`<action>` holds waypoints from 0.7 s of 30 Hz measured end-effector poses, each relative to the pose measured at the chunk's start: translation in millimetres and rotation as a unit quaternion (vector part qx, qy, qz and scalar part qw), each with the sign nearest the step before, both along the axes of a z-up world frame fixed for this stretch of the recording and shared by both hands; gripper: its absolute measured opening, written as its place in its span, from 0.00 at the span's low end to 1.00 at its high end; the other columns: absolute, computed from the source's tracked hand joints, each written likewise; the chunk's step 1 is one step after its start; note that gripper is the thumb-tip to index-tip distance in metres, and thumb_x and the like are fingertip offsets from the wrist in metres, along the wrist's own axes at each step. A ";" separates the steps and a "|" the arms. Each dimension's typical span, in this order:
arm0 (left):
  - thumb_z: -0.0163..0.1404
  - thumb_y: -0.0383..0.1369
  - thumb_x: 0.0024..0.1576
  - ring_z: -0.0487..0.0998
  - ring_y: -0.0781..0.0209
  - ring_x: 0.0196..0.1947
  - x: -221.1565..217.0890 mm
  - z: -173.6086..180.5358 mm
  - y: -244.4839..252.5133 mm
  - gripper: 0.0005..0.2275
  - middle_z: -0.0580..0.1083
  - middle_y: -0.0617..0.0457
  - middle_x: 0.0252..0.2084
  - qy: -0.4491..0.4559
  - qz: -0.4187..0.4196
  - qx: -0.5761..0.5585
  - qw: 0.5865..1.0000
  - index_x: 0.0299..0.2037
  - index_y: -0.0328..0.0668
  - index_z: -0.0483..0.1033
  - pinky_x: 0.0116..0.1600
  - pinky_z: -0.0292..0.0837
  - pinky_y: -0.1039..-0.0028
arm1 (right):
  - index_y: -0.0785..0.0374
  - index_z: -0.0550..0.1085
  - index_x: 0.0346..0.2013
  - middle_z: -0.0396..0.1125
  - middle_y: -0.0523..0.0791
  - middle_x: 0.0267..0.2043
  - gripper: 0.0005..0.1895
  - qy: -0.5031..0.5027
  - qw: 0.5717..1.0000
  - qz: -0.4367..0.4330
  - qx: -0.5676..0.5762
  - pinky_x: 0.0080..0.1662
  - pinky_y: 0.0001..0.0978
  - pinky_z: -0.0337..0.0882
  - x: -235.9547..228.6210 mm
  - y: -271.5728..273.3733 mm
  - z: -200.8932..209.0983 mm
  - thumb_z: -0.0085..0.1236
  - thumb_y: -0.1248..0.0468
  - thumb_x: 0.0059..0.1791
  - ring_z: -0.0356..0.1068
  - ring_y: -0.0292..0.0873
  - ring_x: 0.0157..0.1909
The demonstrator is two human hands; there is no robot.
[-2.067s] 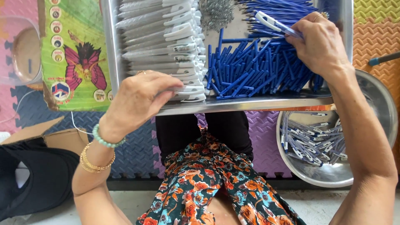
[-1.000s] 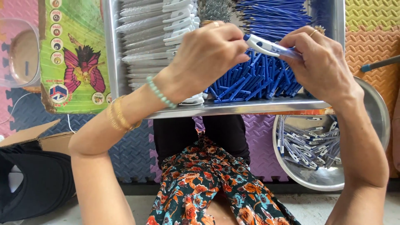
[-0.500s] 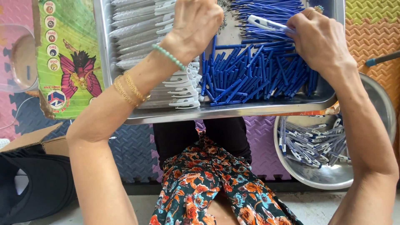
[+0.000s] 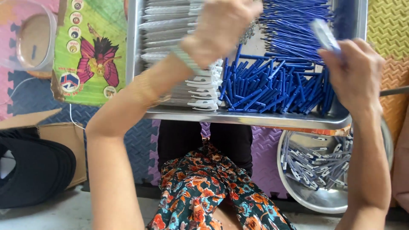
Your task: Assembling ballpoint pens by inserting ink refills into plastic bodies and attaching clips.
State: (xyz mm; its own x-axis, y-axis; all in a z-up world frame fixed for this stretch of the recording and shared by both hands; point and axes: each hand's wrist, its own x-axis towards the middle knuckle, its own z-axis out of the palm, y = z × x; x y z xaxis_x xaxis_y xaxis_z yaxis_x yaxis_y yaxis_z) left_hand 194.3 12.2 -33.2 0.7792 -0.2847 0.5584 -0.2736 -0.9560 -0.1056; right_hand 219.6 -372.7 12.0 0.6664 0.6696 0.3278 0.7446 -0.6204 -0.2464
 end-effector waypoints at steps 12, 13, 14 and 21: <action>0.55 0.11 0.61 0.67 0.30 0.76 -169.9 -40.6 217.9 0.32 0.66 0.25 0.78 0.182 0.096 -0.196 0.959 0.78 0.20 0.64 0.78 0.63 0.51 | 0.88 0.79 0.65 0.72 0.58 0.51 0.03 0.107 0.957 -0.111 0.246 0.50 0.36 0.66 -31.9 -63.9 -35.0 0.63 0.83 0.78 0.65 0.47 0.46; 0.56 0.16 0.61 0.59 0.30 0.80 -169.9 -46.9 212.2 0.35 0.61 0.32 0.81 0.225 0.104 -0.188 0.950 0.81 0.29 0.60 0.77 0.51 0.35 | 0.90 0.80 0.64 0.72 0.59 0.50 0.08 0.103 0.960 -0.094 0.242 0.47 0.36 0.64 -34.2 -59.3 -30.0 0.65 0.79 0.80 0.64 0.47 0.43; 0.57 0.20 0.62 0.51 0.30 0.83 -170.2 -53.0 206.6 0.37 0.56 0.38 0.84 0.268 0.112 -0.180 0.940 0.84 0.37 0.56 0.75 0.39 0.20 | 0.91 0.80 0.62 0.73 0.60 0.48 0.13 0.098 0.963 -0.078 0.237 0.45 0.35 0.62 -36.8 -54.4 -24.8 0.68 0.74 0.82 0.63 0.47 0.41; 0.53 0.28 0.67 0.46 0.29 0.83 -174.0 -58.1 207.4 0.32 0.60 0.36 0.82 0.261 0.066 -0.159 0.950 0.83 0.39 0.59 0.72 0.35 0.14 | 0.86 0.79 0.59 0.66 0.52 0.38 0.14 0.140 0.944 -0.109 0.277 0.40 0.31 0.58 -62.4 -42.5 -25.3 0.66 0.71 0.78 0.58 0.41 0.34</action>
